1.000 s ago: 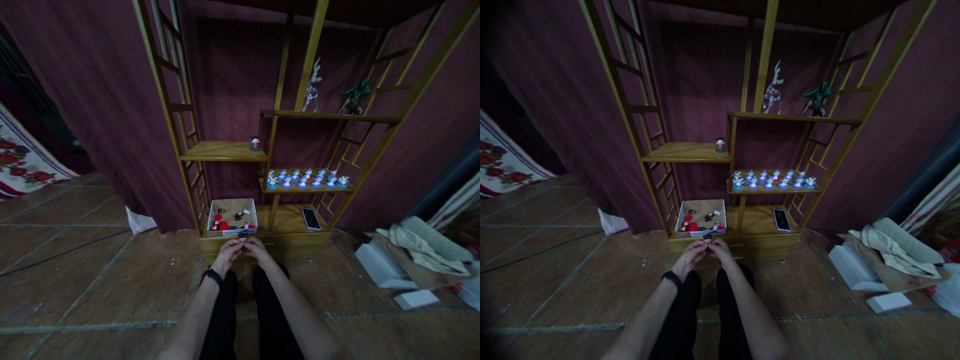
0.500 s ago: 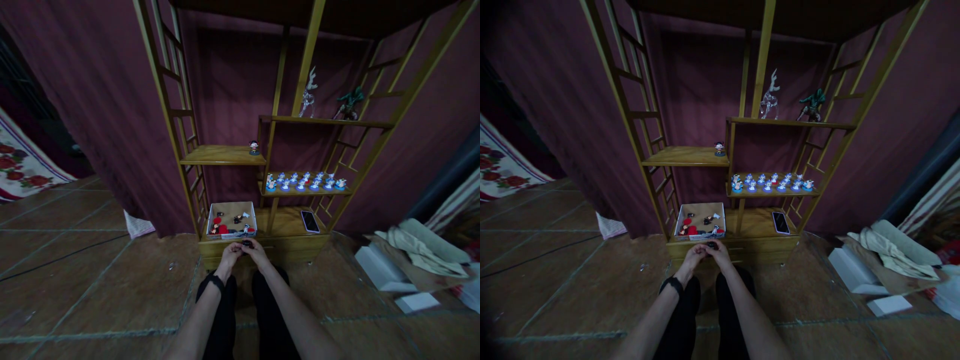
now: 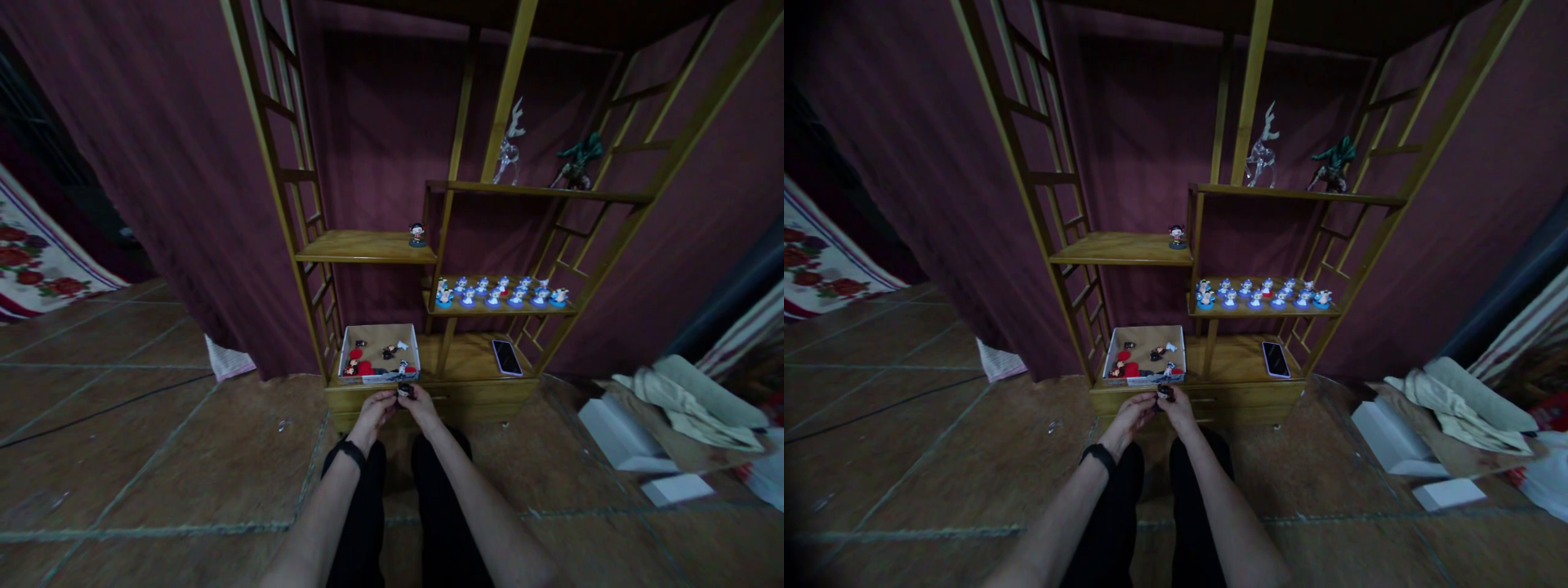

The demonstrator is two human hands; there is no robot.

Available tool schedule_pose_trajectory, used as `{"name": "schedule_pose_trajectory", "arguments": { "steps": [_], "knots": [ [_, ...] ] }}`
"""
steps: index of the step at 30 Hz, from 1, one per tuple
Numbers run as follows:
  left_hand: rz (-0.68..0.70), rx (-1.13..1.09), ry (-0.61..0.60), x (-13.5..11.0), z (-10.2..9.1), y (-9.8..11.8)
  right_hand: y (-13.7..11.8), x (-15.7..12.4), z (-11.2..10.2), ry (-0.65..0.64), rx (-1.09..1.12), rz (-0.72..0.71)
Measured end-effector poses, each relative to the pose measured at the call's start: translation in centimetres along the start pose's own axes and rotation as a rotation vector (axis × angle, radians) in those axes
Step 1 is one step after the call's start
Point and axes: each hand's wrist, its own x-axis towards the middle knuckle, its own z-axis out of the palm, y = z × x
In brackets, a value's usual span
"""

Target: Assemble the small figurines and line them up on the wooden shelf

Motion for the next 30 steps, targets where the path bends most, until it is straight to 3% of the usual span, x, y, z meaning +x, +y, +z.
{"name": "schedule_pose_trajectory", "arguments": {
  "steps": [7, 12, 17, 23, 30],
  "knots": [
    [-0.013, -0.045, -0.001, -0.3, 0.1, 0.2, -0.6, -0.3, -0.1, -0.018, 0.002, -0.011],
    [0.053, -0.058, -0.014, 0.1, 0.1, -0.2, -1.2, -0.6, 0.1, -0.05, 0.091, -0.009],
    [0.119, -0.076, -0.005, 0.2, 0.0, -0.4, -1.7, -1.3, 0.3, -0.06, 0.144, 0.123],
    [0.228, 0.036, -0.093, 0.0, 0.4, -0.4, -1.9, -1.5, -0.1, -0.117, 0.216, 0.174],
    [0.309, 0.122, -0.092, -0.2, 0.9, -0.4, -2.4, -1.6, -0.2, -0.134, 0.261, 0.193]
  ]
}}
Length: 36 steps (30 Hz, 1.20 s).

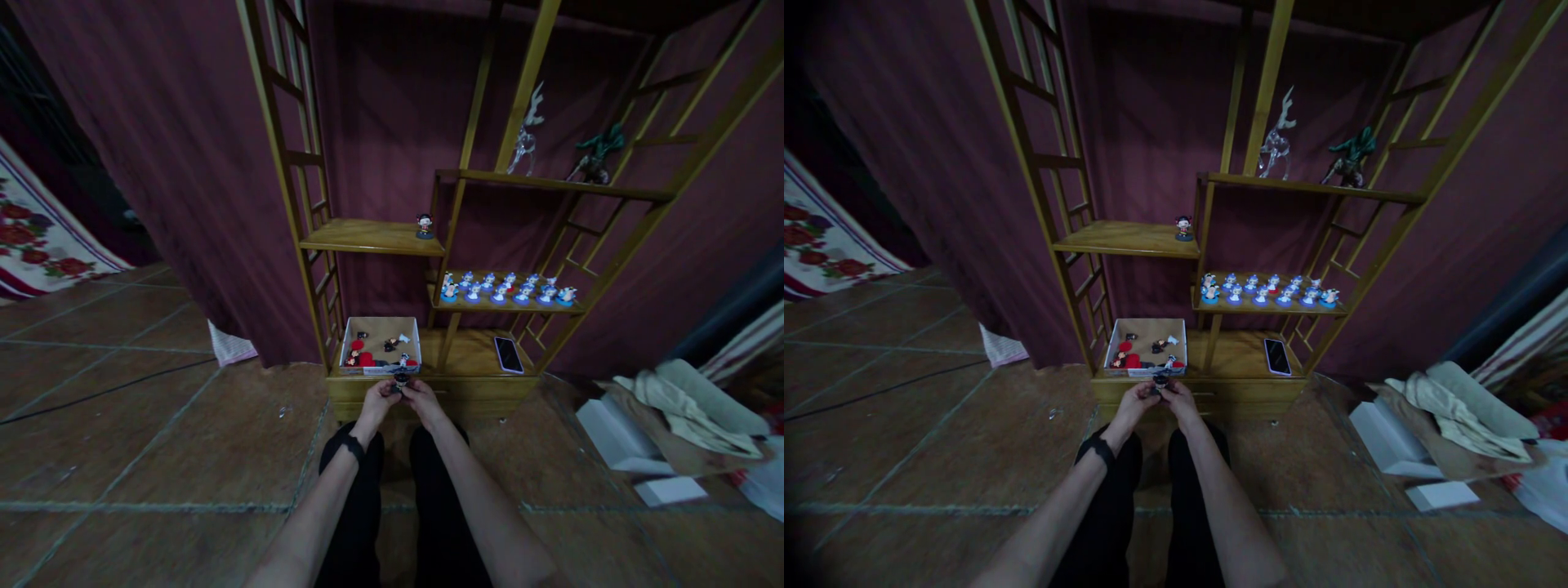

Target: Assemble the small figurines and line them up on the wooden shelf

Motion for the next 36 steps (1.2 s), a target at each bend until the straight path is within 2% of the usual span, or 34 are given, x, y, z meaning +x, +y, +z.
{"name": "schedule_pose_trajectory", "arguments": {
  "steps": [3, 9, 14, 21, 26, 32, 36],
  "knots": [
    [0.065, 0.081, -0.009, -0.1, 0.0, -0.1, 0.0, 0.0, -0.1, -0.011, 0.023, 0.022],
    [0.172, 0.43, 0.021, -1.0, 0.0, 0.7, 0.5, 0.6, -0.7, 0.056, 0.084, 0.041],
    [0.268, 0.694, 0.018, -1.9, 0.2, 1.6, 0.5, 0.9, -1.2, 0.037, 0.097, 0.051],
    [0.488, 0.94, -0.062, -2.1, -0.1, 2.3, 0.9, 1.0, -1.8, -0.004, 0.132, 0.035],
    [0.493, 1.013, -0.122, -2.2, -0.3, 2.4, 0.8, 1.0, -1.8, -0.015, 0.126, 0.042],
    [0.534, 1.461, -0.171, -2.4, -0.2, 2.7, 0.7, 0.9, -1.7, -0.008, 0.118, 0.039],
    [0.616, 1.611, -0.161, -2.5, -0.1, 2.9, 0.7, 0.9, -1.6, -0.003, 0.127, 0.033]
  ]
}}
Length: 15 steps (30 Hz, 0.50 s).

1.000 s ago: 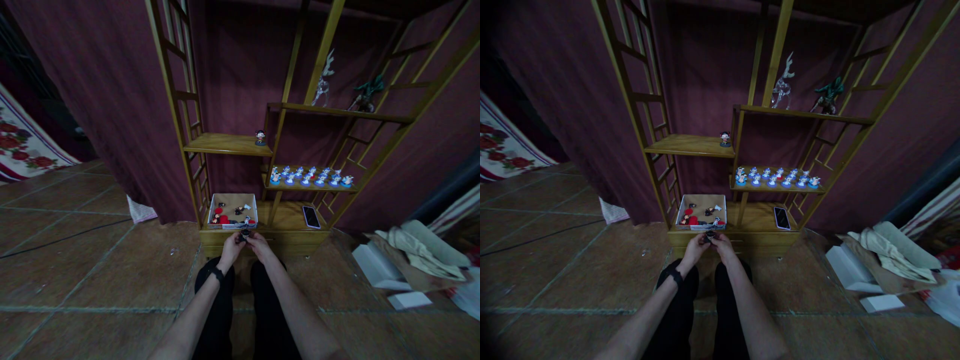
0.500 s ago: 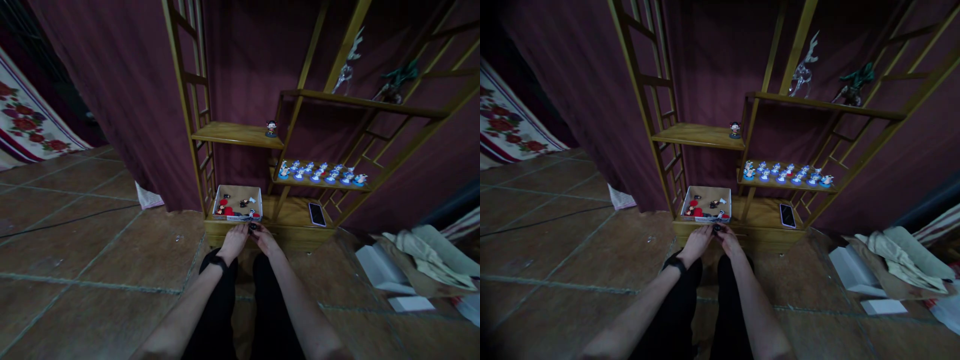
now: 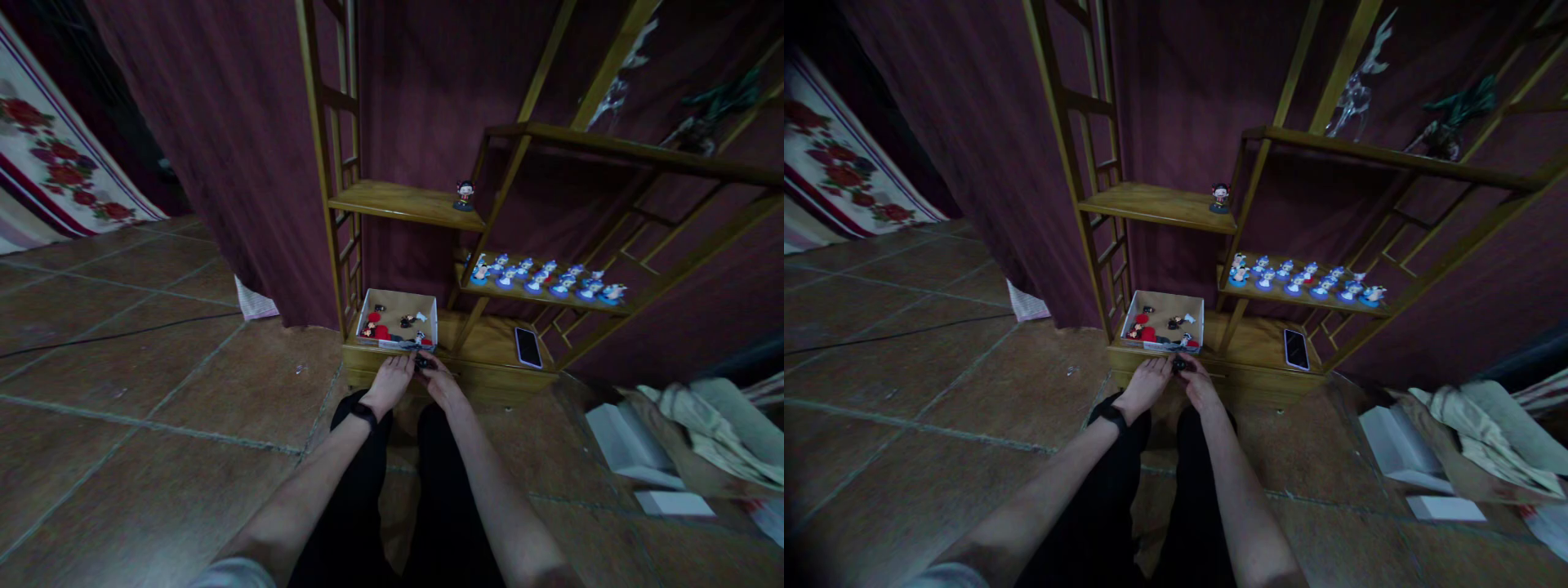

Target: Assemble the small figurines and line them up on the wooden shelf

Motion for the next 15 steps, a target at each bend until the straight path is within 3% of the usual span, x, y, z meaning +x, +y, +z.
{"name": "schedule_pose_trajectory", "arguments": {
  "steps": [7, 15],
  "knots": [
    [0.027, 0.079, 0.03, -0.05, -0.15, 0.28, -0.09, -0.08, -0.07, -0.006, 0.033, 0.013],
    [-0.194, -0.355, -0.031, 0.19, -0.38, -0.42, -0.18, -0.31, 0.31, -0.03, 0.069, 0.041]
  ]
}}
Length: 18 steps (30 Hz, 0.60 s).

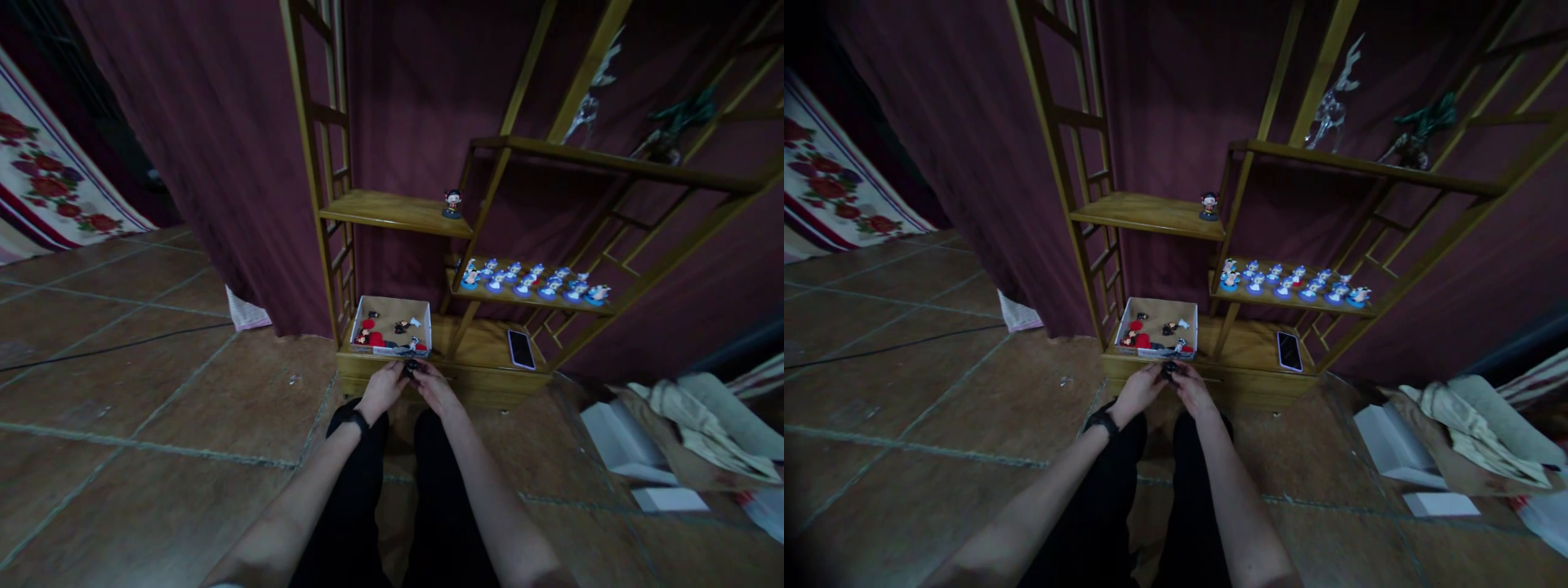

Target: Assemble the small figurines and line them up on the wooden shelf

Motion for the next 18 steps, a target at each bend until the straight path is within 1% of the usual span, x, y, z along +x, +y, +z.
{"name": "schedule_pose_trajectory", "arguments": {
  "steps": [4, 9, 13, 18],
  "knots": [
    [-0.063, -0.287, 0.021, 0.5, 0.3, -0.6, -0.1, -0.1, 0.4, 0.012, -0.026, 0.031],
    [-0.15, -0.641, 0.035, 1.1, 1.1, -1.4, 0.0, 0.0, 0.6, 0.053, -0.02, 0.055],
    [-0.19, -0.807, 0.003, 1.5, 1.6, -1.8, 0.0, 0.2, 0.4, 0.034, -0.018, 0.087],
    [-0.203, -0.919, -0.031, 1.9, 2.1, -2.2, -0.1, 0.2, 0.5, 0.024, -0.028, 0.086]
  ]
}}
